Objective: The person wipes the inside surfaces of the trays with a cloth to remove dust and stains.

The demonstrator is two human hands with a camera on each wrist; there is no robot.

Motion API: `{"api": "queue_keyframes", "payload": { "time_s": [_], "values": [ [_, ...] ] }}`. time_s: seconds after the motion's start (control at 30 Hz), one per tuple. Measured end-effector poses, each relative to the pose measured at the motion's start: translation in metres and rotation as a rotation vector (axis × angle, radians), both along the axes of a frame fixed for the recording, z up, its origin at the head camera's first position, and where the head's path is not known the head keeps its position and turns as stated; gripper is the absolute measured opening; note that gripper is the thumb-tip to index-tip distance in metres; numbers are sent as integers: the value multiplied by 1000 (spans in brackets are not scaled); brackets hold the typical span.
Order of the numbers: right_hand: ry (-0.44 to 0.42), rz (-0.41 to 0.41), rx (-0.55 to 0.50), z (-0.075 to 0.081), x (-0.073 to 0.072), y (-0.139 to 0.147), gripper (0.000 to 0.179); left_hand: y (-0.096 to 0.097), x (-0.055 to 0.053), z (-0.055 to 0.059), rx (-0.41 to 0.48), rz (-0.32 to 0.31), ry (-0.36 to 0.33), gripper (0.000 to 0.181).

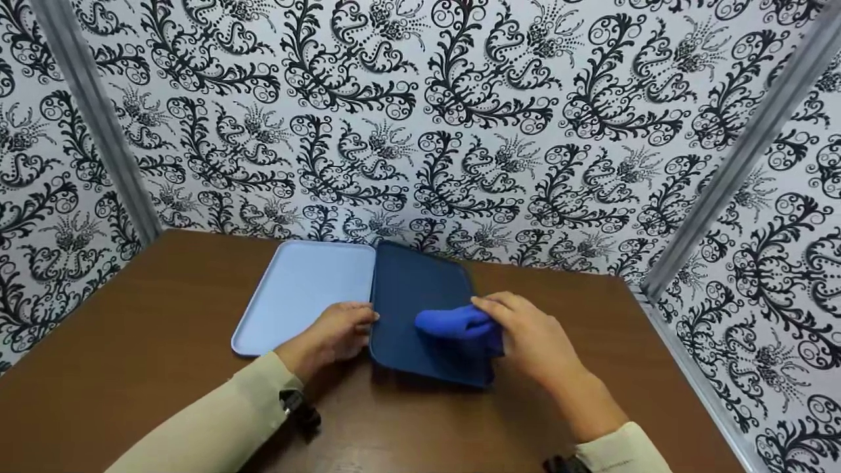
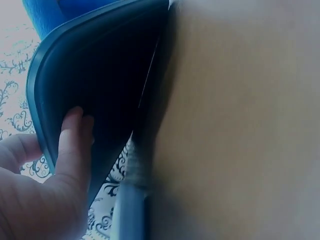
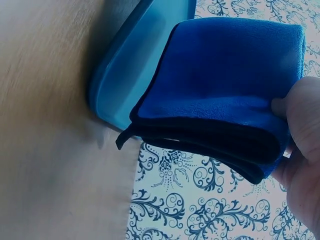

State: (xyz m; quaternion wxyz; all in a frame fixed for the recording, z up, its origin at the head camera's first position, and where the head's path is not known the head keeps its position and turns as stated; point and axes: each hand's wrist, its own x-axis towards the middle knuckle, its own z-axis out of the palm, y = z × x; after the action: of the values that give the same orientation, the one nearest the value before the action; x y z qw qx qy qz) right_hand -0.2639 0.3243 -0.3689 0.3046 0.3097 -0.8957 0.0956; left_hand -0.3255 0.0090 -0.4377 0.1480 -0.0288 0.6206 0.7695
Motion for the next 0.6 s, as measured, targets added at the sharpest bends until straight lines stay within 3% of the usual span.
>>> {"api": "queue_keyframes", "payload": {
  "time_s": [0.3,0.6],
  "values": [
    [1,6,-12,2,3,1,67,-8,-16,15,-293,-13,87,9],
    [-8,-2,-17,1,3,4,65,-13,-29,15,-633,-20,196,11]
  ]
}}
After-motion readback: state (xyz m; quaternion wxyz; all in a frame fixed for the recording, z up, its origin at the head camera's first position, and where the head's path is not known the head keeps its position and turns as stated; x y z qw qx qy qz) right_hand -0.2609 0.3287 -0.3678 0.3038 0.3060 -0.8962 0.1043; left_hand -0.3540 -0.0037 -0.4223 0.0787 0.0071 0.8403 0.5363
